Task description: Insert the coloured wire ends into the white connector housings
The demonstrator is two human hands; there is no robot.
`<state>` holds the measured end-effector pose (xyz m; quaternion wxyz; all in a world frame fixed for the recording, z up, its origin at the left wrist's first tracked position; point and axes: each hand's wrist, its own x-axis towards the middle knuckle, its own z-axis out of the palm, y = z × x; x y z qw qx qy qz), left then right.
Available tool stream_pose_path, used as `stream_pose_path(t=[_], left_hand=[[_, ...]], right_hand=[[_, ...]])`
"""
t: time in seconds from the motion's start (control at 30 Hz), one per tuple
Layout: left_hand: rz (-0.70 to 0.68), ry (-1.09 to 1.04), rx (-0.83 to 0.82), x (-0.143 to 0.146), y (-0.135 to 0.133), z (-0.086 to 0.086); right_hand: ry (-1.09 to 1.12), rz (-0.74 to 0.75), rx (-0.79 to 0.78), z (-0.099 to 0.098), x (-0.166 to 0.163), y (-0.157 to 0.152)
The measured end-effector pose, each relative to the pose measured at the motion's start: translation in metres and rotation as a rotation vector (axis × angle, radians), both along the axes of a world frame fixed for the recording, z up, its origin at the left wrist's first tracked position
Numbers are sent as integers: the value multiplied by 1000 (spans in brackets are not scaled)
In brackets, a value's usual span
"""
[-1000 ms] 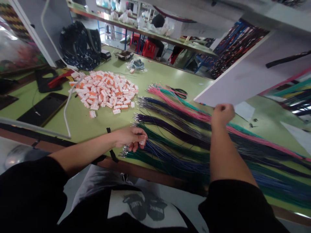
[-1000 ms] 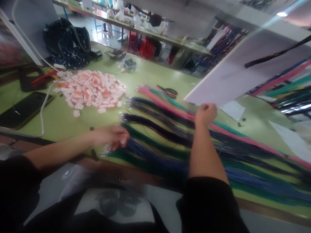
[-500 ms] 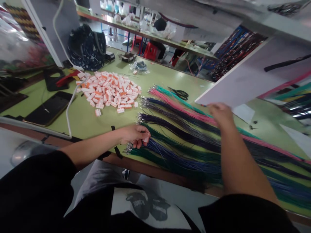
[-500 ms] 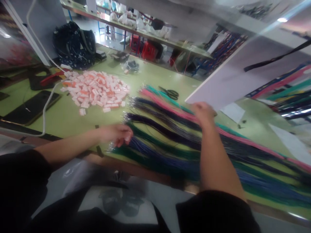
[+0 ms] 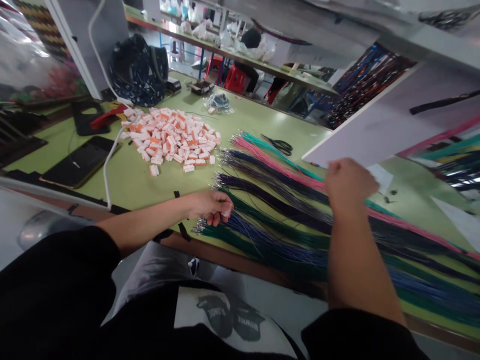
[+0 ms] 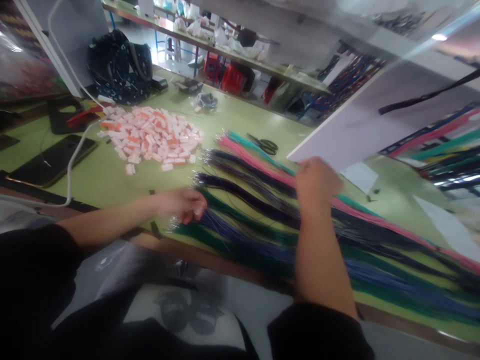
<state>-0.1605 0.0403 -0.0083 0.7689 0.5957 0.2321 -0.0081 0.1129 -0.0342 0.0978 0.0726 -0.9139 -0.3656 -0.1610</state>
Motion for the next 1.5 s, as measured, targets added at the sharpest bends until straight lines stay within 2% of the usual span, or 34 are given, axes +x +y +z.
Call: stream_pose_path(t=[0.03,0.1,0.13,0.17,0.23,0.3,0.4,0.47,0.6,0.7,0.8,0.9,1.03,1.2,1.5], left_hand=[[-1,0,0,0,0,0],[-3,-2,0,0,0,0],[-4,-3,1,0,0,0],[-6,-4,1,0,0,-1],[-1,-6,4,0,0,-1],[4,1,8,1,-1,-1],[11,12,15,1,-1,0],[14,8,13,1,-1,0],[31,-7,-13,0,-2,0],[51,-18,-26,-1,-2,2],[73,-19,-47,-2,-3,6],[99,8,-82,-2,-4,8],[96,12,-110,-2,-4,10],[83,-1,-135,-4,-2,10],[77,4,-129,-3,-3,10]], right_hand=[[-22,-31,142,1,4,-2],[9,45,327,1,8,-5],[73,131,318,-1,8,-5],[164,236,240,-3,6,-5],[344,442,0,-8,-1,-5],[397,532,-126,-11,-7,-6],[260,447,49,-9,-12,-9],[240,450,145,-7,-18,-12],[387,713,70,-14,-52,-16],[498,924,-25,-30,-87,-18],[627,1067,-59,-47,-111,-19],[702,1088,20,-59,-119,-19],[687,1003,140,-68,-113,-21],[652,983,147,-75,-106,-24],[553,983,167,-80,-111,-23]])
